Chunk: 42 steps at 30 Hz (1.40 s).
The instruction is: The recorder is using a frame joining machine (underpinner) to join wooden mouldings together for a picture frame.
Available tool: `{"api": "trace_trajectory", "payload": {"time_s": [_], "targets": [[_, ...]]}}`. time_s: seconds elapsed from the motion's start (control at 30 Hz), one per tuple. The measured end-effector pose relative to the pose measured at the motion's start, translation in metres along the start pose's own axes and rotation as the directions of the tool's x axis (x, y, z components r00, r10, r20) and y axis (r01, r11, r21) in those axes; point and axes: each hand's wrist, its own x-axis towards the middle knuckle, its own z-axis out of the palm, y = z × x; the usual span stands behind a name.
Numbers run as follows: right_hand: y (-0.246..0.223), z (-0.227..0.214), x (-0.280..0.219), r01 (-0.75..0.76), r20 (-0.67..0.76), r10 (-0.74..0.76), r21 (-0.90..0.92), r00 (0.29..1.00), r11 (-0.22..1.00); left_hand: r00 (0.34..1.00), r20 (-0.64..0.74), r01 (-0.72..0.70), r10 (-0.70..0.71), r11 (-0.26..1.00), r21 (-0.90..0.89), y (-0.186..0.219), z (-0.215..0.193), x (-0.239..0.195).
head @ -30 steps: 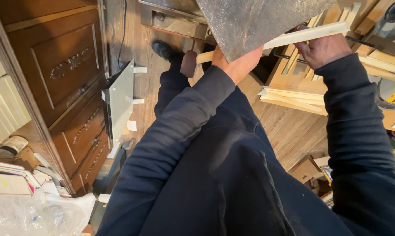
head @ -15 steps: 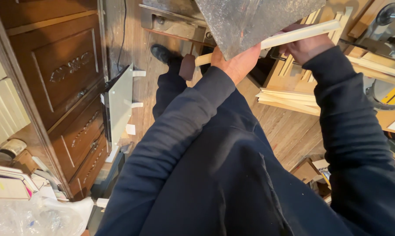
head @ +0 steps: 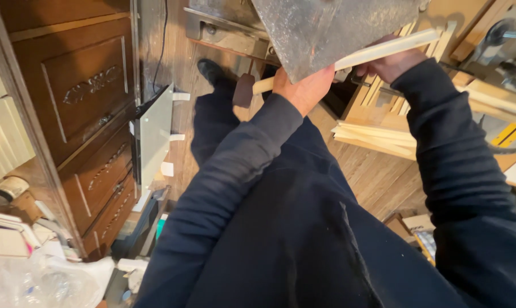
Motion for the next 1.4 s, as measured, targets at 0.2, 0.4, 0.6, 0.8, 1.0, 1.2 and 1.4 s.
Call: {"api": "trace_trajectory", "payload": {"time_s": [0.2,0.4,0.6,0.8,1.0,1.2,1.4], "targets": [[0.011,0.006,0.003,0.088,0.011,-0.088,-0.05,0.996,0.995,0.959,-0.212,0.119,-0.189,0.945,-0.305,0.007,-0.022,-0.006],[0.001,0.007,0.005,0.122,0.022,-0.121,-0.05,0.992,0.991,0.975,-0.174,0.095,-0.136,0.97,-0.222,0.008,-0.022,-0.007],[0.02,0.004,0.017,0.15,0.005,-0.151,-0.143,0.989,0.978,0.989,-0.138,0.044,-0.06,0.992,-0.117,0.006,-0.009,0.002],[0.034,0.006,0.02,0.24,0.044,-0.236,-0.2,0.971,0.95,0.993,-0.097,0.046,-0.061,0.988,-0.15,0.01,-0.039,0.002],[-0.005,0.002,0.013,0.033,0.069,-0.032,-0.002,0.997,0.999,0.992,-0.124,0.012,-0.023,0.996,-0.09,0.009,-0.053,0.003],[-0.012,0.001,0.007,0.015,0.031,-0.018,0.093,0.999,0.996,0.991,-0.135,-0.003,-0.002,0.999,-0.036,0.008,-0.05,0.004],[-0.015,-0.001,0.008,0.047,0.032,-0.05,0.084,0.998,0.995,0.983,-0.184,-0.012,0.014,1.0,0.011,0.006,-0.043,0.003]]}}
